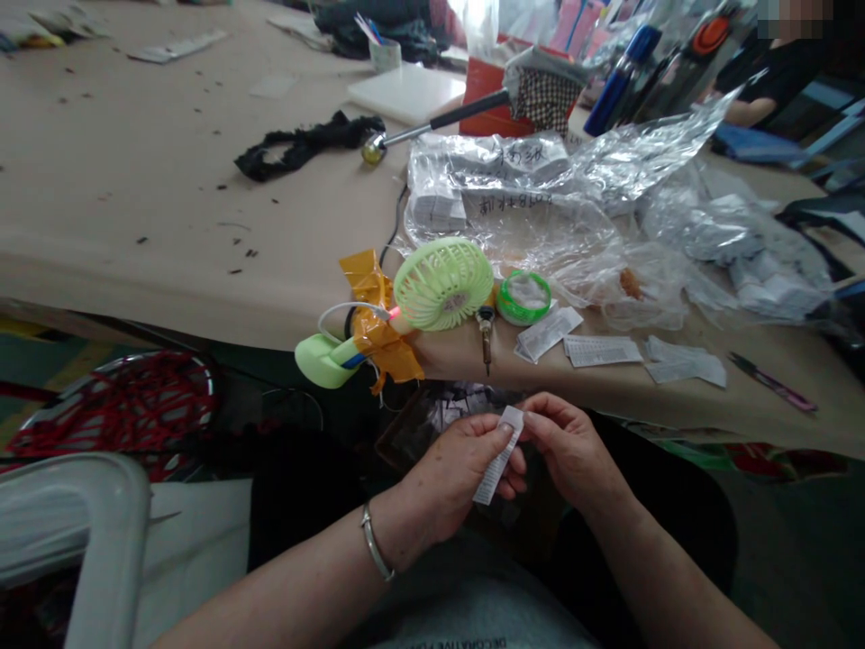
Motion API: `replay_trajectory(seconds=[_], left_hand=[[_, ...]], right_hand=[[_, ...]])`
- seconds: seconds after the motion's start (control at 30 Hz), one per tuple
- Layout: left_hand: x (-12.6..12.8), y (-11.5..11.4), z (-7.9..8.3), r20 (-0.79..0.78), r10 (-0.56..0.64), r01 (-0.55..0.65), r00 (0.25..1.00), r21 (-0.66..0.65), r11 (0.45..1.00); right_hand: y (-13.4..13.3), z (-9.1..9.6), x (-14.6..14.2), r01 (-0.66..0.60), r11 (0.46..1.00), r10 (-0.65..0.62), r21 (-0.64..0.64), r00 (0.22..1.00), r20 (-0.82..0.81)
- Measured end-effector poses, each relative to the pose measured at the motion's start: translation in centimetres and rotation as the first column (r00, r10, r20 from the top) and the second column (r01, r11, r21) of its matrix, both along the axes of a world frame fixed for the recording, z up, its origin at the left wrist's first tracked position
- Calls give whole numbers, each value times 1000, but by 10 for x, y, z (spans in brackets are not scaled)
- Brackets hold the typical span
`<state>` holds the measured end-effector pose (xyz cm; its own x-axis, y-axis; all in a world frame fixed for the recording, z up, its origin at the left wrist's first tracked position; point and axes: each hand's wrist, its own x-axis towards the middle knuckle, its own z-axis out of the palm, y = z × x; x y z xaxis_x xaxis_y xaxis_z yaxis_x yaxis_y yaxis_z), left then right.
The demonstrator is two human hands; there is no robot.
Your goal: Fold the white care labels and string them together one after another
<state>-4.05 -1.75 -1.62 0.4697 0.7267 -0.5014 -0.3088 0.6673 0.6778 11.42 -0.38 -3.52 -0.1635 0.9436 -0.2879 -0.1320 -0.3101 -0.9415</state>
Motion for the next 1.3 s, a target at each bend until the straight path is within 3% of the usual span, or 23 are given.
replay_trajectory(seconds=[0.13, 0.23, 0.37, 0.47, 0.63, 0.97, 1.3], left_hand=[[-4, -1, 1, -43, 12, -9, 999, 53, 999], [-9, 0, 5, -150, 85, -58, 985, 181, 982], [-16, 6, 7, -316, 251, -108, 915, 407, 907], [-20, 11, 9, -400, 326, -102, 856, 488, 867], [-22, 19, 13, -473, 423, -81, 773, 587, 805], [-24, 25, 10, -526, 477, 1, 704, 673, 740], [-24, 30, 11, -544, 489, 13, 682, 677, 735]], right_hand=[[4, 0, -8, -14, 999, 12, 39, 999, 50], [7, 6, -16, -37, 992, 26, 119, 995, 93], [12, 18, -26, -111, 964, 55, 242, 972, 228], [16, 23, -31, -141, 933, 14, 331, 934, 358], [23, 26, -34, -143, 917, -54, 372, 880, 471], [31, 28, -35, -194, 860, -116, 473, 827, 550], [34, 26, -35, -197, 848, -132, 492, 821, 556]])
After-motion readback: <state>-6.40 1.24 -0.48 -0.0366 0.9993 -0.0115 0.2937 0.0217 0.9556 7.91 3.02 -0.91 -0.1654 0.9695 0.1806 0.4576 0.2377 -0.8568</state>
